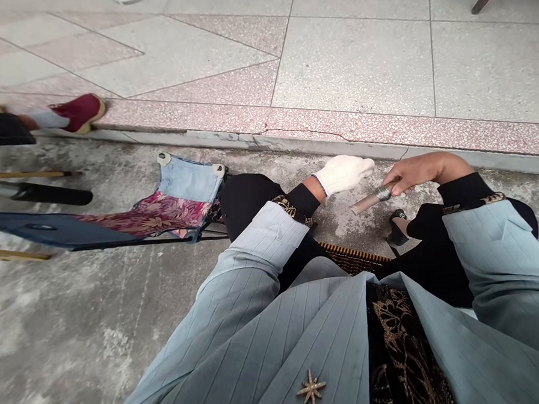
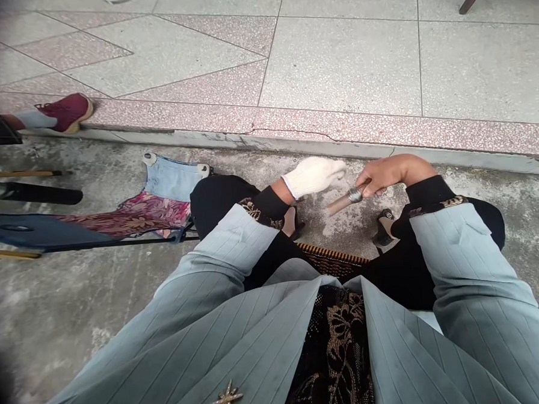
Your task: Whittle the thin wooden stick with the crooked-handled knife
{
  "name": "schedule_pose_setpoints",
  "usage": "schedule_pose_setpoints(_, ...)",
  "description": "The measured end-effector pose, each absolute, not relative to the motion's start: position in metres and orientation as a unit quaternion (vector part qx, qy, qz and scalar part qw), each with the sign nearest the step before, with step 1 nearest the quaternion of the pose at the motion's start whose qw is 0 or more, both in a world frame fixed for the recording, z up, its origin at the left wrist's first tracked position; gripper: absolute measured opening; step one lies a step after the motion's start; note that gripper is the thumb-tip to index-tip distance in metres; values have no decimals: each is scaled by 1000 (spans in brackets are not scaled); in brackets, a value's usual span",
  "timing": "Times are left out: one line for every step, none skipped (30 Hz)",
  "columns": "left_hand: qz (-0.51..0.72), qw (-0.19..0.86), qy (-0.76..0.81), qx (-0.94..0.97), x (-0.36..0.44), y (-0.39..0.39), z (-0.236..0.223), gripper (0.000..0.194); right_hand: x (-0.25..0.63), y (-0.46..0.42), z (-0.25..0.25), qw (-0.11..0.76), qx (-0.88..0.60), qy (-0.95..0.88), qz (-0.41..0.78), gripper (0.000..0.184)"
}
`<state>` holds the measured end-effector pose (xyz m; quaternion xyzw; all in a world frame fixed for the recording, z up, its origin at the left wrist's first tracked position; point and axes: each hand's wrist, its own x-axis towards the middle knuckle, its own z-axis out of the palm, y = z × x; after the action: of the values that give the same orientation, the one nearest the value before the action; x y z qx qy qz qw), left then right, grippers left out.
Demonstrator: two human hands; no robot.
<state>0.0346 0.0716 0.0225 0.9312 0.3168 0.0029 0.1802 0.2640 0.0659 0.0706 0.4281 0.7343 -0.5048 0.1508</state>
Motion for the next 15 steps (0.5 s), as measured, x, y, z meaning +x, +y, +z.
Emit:
schedule_pose_setpoints(12, 205, 328, 922, 34, 75, 23, 32, 269, 65, 77, 135, 414, 719, -541, 41)
schedule_pose_setpoints(22, 230, 337, 913, 33, 77, 24, 33, 273, 64, 83, 87, 424, 704, -563, 40)
schedule_pose_setpoints(34, 253, 344, 904, 33, 79, 24, 35, 277, 63, 89, 20, 442, 683, -581, 39)
schedule_pose_setpoints(48, 272, 351, 895, 33, 80, 24, 37, 280, 62, 93, -61, 460, 656, -596, 38)
schedule_pose_setpoints(59, 285, 358, 887, 34, 80, 25, 38, 281, 61, 96, -137, 477, 626, -601, 36)
schedule_pose_setpoints(64, 292, 366, 882, 34, 79, 25, 39, 282, 61, 97, -207, 489, 594, -604, 36)
schedule_pose_setpoints(63, 297, 370, 878, 35, 78, 25, 39, 281, 61, 97, -265, 497, 563, -605, 36)
schedule_pose_setpoints(54, 305, 368, 876, 36, 76, 25, 37, 279, 61, 96, -311, 505, 534, -603, 36)
schedule_pose_setpoints(41, 314, 360, 877, 38, 73, 25, 35, 276, 62, 94, -344, 518, 509, -595, 36)
schedule_pose_setpoints(28, 322, 344, 882, 39, 70, 25, 34, 273, 64, 91, -362, 540, 493, -579, 36)
schedule_pose_setpoints(19, 328, 322, 888, 40, 68, 26, 33, 269, 66, 88, -358, 571, 490, -553, 36)
schedule_pose_setpoints(16, 331, 300, 894, 41, 66, 27, 32, 266, 67, 85, -331, 610, 503, -515, 36)
schedule_pose_setpoints(16, 329, 282, 901, 41, 64, 28, 31, 261, 69, 82, -281, 652, 529, -466, 37)
schedule_pose_setpoints(18, 322, 271, 907, 41, 63, 29, 31, 257, 70, 79, -213, 685, 561, -412, 40)
schedule_pose_setpoints(19, 310, 267, 912, 41, 63, 30, 32, 253, 71, 76, -134, 704, 596, -363, 43)
